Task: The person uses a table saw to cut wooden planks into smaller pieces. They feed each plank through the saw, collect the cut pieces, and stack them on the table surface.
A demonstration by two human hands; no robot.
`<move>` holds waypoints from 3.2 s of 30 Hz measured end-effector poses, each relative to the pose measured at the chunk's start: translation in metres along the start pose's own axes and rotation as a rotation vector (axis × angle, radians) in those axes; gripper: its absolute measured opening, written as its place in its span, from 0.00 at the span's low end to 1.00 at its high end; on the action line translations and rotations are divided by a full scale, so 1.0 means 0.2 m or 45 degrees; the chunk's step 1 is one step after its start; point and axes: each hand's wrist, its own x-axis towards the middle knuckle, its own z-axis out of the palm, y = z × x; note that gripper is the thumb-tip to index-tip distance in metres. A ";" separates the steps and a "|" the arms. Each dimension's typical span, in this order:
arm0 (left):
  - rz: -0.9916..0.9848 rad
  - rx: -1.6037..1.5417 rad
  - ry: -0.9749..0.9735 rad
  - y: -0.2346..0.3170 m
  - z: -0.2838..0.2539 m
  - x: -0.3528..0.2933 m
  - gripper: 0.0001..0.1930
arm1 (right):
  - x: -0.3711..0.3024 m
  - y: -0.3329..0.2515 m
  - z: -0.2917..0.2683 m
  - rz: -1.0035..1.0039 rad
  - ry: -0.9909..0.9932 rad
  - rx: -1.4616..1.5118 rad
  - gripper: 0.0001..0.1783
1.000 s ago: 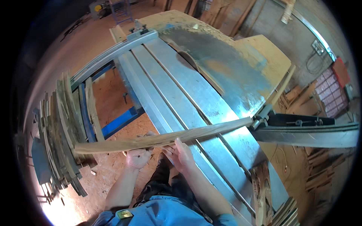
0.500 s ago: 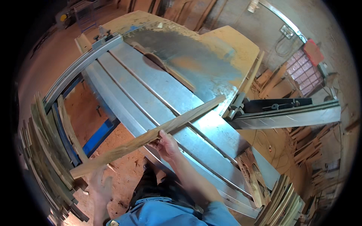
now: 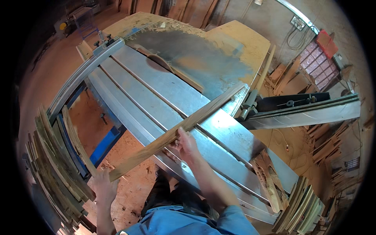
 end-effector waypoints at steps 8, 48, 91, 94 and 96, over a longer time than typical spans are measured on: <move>0.074 -0.264 0.037 0.05 0.17 0.09 0.23 | 0.00 -0.24 0.09 -0.073 0.003 -0.021 0.26; -0.573 -0.162 -0.234 -0.61 0.53 0.76 0.30 | 0.12 0.04 0.27 -0.044 0.113 0.304 0.25; 0.106 -0.387 0.032 0.63 0.53 0.84 0.28 | 0.63 -0.09 -0.05 -0.213 0.194 -0.360 0.21; 0.026 -0.263 -0.202 0.74 0.50 0.99 0.25 | 0.61 -0.11 -0.05 -0.239 0.073 -0.285 0.21; -0.067 -0.257 -0.219 0.76 0.51 1.07 0.21 | 0.64 -0.11 -0.13 -0.213 0.041 -0.408 0.21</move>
